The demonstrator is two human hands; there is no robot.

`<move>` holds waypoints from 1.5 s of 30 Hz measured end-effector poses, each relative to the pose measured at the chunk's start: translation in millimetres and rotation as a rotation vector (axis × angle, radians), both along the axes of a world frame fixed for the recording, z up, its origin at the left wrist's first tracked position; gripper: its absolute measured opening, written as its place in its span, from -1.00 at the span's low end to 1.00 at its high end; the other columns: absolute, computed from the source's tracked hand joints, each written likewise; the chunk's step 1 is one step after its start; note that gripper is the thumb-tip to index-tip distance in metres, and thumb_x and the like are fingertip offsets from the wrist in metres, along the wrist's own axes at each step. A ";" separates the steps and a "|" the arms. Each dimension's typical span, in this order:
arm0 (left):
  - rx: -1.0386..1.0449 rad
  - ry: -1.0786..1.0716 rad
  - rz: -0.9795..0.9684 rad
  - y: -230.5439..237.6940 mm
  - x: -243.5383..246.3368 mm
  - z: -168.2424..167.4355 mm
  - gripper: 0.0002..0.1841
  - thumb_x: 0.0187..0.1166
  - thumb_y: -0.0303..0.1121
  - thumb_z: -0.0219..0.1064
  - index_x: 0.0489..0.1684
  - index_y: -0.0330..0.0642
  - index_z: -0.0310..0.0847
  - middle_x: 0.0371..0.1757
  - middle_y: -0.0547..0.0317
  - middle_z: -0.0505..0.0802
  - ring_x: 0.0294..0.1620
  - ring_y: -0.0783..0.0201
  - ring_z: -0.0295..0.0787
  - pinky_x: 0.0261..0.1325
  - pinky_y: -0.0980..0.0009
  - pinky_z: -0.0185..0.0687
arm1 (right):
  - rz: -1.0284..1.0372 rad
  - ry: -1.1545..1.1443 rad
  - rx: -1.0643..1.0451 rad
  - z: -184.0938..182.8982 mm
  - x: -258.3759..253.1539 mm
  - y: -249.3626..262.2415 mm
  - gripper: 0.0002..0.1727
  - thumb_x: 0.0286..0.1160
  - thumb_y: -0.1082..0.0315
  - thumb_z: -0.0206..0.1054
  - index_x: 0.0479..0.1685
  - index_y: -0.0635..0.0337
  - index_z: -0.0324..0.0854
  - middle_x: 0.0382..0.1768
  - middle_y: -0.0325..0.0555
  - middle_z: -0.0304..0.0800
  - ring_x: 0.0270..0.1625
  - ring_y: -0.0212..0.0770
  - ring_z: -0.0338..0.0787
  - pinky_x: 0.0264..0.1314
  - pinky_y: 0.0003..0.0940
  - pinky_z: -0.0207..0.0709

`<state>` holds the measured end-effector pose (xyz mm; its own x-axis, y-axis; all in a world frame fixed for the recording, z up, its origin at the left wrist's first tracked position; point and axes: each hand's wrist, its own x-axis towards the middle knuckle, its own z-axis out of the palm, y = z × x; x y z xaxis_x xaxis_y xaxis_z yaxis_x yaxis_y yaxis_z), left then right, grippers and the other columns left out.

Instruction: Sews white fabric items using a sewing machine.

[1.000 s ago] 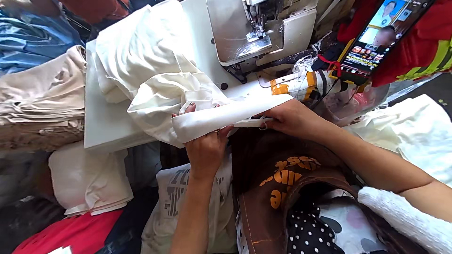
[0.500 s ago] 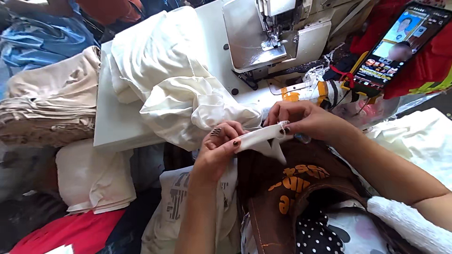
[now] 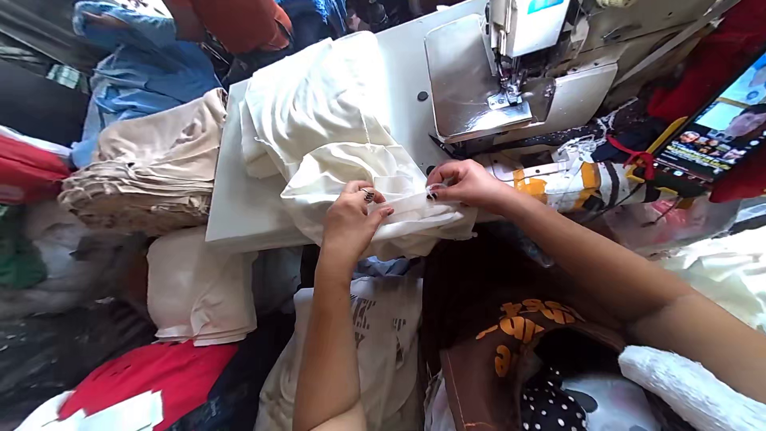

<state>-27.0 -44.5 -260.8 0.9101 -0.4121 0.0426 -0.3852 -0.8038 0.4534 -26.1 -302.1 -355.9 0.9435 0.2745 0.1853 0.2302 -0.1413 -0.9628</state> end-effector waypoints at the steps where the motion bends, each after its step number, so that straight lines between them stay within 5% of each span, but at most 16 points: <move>1: 0.005 0.003 0.005 0.4 -1.1 -3.0 -0.80 0.37 -0.34 0.65 -0.22 -0.25 0.82 0.13 -0.11 0.83 -0.01 -0.07 0.80 -0.01 -0.15 0.69 | 0.040 -0.027 -0.014 -3.2 -0.9 1.3 -0.86 0.34 0.39 0.53 -0.21 0.26 0.83 0.06 -0.02 0.85 0.08 -0.24 0.81 0.05 -0.23 0.70; 3: -0.036 -0.027 0.007 3.3 -8.6 -3.9 -0.78 0.31 -0.35 0.68 -0.28 -0.26 0.80 -0.02 -0.07 0.82 -0.07 0.00 0.79 -0.03 -0.07 0.70 | 0.106 -0.019 -0.019 -3.1 -8.3 -1.0 -0.86 0.37 0.39 0.52 -0.18 0.24 0.82 0.04 -0.07 0.85 0.02 -0.31 0.81 -0.04 -0.33 0.71; 6: -0.124 -0.119 -0.015 7.6 -25.0 0.5 -0.78 0.30 -0.32 0.68 -0.29 -0.19 0.79 -0.10 0.04 0.77 -0.16 0.21 0.72 -0.12 0.20 0.68 | 0.146 0.040 0.019 5.6 -25.7 -7.0 -0.88 0.39 0.39 0.51 -0.19 0.23 0.79 -0.15 -0.18 0.81 -0.35 -0.50 0.67 -0.33 -0.56 0.57; 14: -0.250 -0.260 -0.101 -3.0 -44.7 27.3 -0.83 0.34 -0.36 0.62 -0.33 -0.21 0.76 -0.01 0.11 0.79 0.03 0.42 0.74 0.07 0.51 0.69 | 0.004 -0.129 -0.012 50.4 -45.2 -17.4 -0.85 0.37 0.34 0.54 -0.25 0.25 0.76 -0.28 -0.21 0.71 -0.40 -0.54 0.55 -0.38 -0.66 0.43; 19: -0.275 -0.285 -0.121 -9.2 -45.8 35.7 -0.86 0.34 -0.42 0.60 -0.34 -0.22 0.74 -0.06 0.14 0.81 0.04 0.42 0.75 0.11 0.49 0.69 | -0.145 -0.236 -0.100 61.4 -55.0 -17.1 -0.78 0.37 0.32 0.55 -0.33 0.28 0.67 -0.40 -0.15 0.65 -0.40 -0.45 0.58 -0.34 -0.57 0.48; 22: -0.144 -0.373 -0.111 -19.4 -44.5 43.3 -0.74 0.51 -0.38 0.52 0.10 -0.22 0.77 -0.04 -0.02 0.85 -0.02 0.19 0.81 0.08 0.24 0.73 | -0.242 -0.258 -0.138 63.1 -57.2 -17.4 -0.76 0.38 0.31 0.56 -0.32 0.27 0.62 -0.45 -0.15 0.64 -0.44 -0.42 0.58 -0.37 -0.53 0.48; 24: -0.011 -0.476 -0.116 -32.6 -37.1 51.2 -0.68 0.62 -0.32 0.43 0.26 -0.24 0.75 -0.01 -0.17 0.82 -0.13 -0.06 0.81 -0.09 0.00 0.71 | -0.290 -0.253 -0.139 62.5 -56.0 -20.9 -0.76 0.43 0.31 0.52 -0.22 0.27 0.60 -0.45 -0.15 0.63 -0.45 -0.39 0.58 -0.37 -0.48 0.52; 27: -0.001 -0.549 -0.102 -65.2 -10.1 64.8 -0.74 0.67 -0.26 0.37 0.00 -0.31 0.76 0.05 -0.23 0.77 0.00 -0.21 0.75 0.08 -0.14 0.63 | -0.338 -0.241 -0.067 60.4 -49.2 -32.0 -0.82 0.59 0.30 0.38 -0.07 0.24 0.73 -0.43 -0.23 0.67 -0.43 -0.46 0.57 -0.31 -0.51 0.49; 29: -0.140 -0.484 -0.129 -97.7 20.5 68.4 -0.77 0.66 -0.34 0.35 -0.02 -0.38 0.74 0.09 -0.24 0.79 0.19 -0.15 0.73 0.33 -0.06 0.57 | -0.349 -0.162 0.062 65.6 -45.1 -43.2 -0.77 0.65 0.36 0.30 0.09 0.22 0.79 -0.15 -0.23 0.87 -0.18 -0.56 0.75 -0.01 -0.56 0.66; 32: -0.328 -0.324 -0.128 -155.9 59.4 56.3 -0.78 0.71 -0.46 0.19 0.08 -0.42 0.66 0.07 -0.21 0.83 0.16 0.01 0.78 0.29 0.06 0.64 | -0.372 -0.087 0.290 72.4 -41.4 -65.6 -0.59 0.64 0.50 0.24 0.45 0.28 0.63 0.26 -0.08 0.80 0.15 -0.47 0.80 0.30 -0.50 0.66; 33: -0.328 -0.273 -0.095 -172.7 67.0 47.6 -0.77 0.72 -0.48 0.14 0.13 -0.41 0.64 0.08 -0.22 0.82 0.16 -0.04 0.79 0.27 -0.01 0.64 | -0.390 -0.070 0.321 69.8 -42.8 -74.2 -0.51 0.63 0.51 0.24 0.56 0.20 0.55 0.25 -0.09 0.80 0.09 -0.46 0.81 0.24 -0.49 0.70; 35: -0.275 -0.195 0.001 -196.4 72.7 25.2 -0.77 0.72 -0.43 0.15 0.14 -0.29 0.67 0.06 -0.17 0.84 0.13 -0.08 0.80 0.21 -0.12 0.65 | -0.453 0.037 0.285 60.0 -55.9 -85.9 -0.34 0.60 0.48 0.28 0.73 -0.10 0.36 -0.25 -0.12 0.79 -0.42 -0.41 0.69 -0.35 -0.46 0.63; 37: -0.263 -0.159 0.047 -205.6 69.0 6.2 -0.80 0.62 -0.40 0.21 0.03 -0.21 0.70 0.00 -0.07 0.86 0.10 -0.03 0.79 0.23 -0.14 0.59 | -0.455 0.141 0.229 42.9 -71.9 -92.5 -0.41 0.59 0.43 0.32 0.62 -0.05 0.35 -0.44 -0.07 0.72 -0.59 -0.27 0.62 -0.56 -0.33 0.57; 41: -0.337 -0.120 0.122 -208.1 60.5 -3.4 -0.75 0.46 -0.44 0.40 0.08 -0.17 0.64 -0.25 0.08 0.78 -0.18 0.14 0.72 0.01 0.04 0.59 | -0.391 0.307 0.301 23.2 -96.4 -88.5 -0.88 0.56 0.38 0.35 -0.10 0.25 0.65 -0.52 -0.24 0.66 -0.56 -0.42 0.60 -0.47 -0.46 0.54; 45: -0.345 -0.143 0.083 -217.9 76.8 -0.6 -0.77 0.45 -0.44 0.40 0.02 -0.22 0.61 -0.29 0.09 0.75 -0.24 0.20 0.68 -0.07 0.16 0.58 | -0.412 0.262 0.389 28.6 -85.6 -85.9 -0.87 0.63 0.33 0.32 -0.21 0.21 0.63 -0.57 -0.24 0.64 -0.59 -0.42 0.60 -0.51 -0.48 0.55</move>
